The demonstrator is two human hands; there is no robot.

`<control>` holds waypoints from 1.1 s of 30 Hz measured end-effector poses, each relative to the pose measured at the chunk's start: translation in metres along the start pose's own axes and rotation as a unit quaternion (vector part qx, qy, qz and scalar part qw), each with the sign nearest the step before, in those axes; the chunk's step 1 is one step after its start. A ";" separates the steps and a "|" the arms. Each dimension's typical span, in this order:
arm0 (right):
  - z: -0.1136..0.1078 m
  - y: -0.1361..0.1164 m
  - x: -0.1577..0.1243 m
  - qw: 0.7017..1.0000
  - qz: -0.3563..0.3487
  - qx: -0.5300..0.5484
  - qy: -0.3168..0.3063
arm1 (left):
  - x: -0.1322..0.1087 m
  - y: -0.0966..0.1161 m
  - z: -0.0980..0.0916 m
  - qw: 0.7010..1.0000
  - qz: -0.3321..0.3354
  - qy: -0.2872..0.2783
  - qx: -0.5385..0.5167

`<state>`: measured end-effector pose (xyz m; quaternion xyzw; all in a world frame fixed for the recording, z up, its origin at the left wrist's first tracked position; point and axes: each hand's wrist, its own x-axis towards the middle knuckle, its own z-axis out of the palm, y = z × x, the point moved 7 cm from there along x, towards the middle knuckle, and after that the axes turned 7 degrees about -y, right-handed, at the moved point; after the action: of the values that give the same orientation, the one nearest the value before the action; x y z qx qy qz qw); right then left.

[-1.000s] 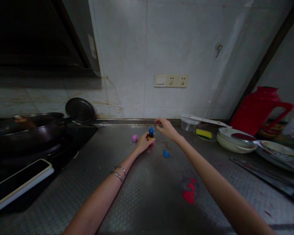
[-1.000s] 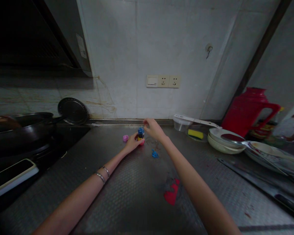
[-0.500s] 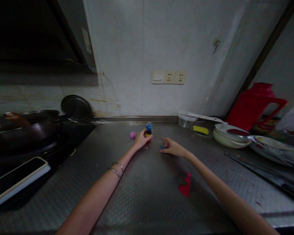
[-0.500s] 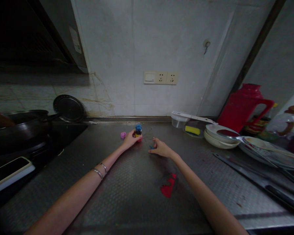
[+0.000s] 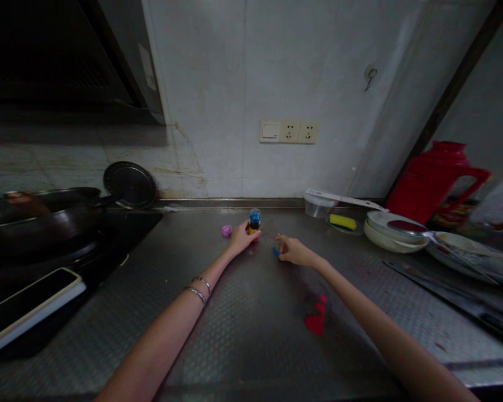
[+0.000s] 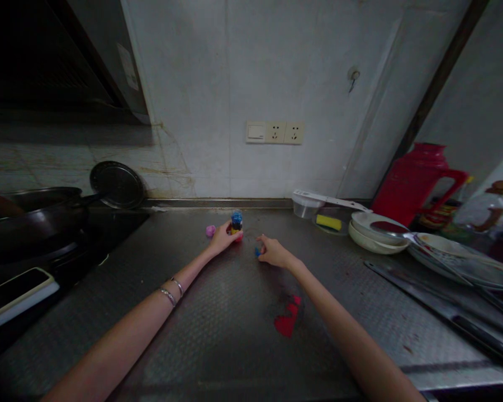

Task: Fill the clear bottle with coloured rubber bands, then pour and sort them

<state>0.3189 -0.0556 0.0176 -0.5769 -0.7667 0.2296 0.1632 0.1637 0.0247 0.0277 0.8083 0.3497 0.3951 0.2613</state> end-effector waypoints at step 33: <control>-0.101 -0.085 0.080 0.977 -0.153 0.066 0.131 | -0.001 0.005 -0.002 1.000 0.012 0.008 -0.011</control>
<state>0.2795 0.0186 0.1467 -0.4659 -0.8009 0.1746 0.3333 0.1634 0.0208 0.0316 0.8066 0.3373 0.4083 0.2627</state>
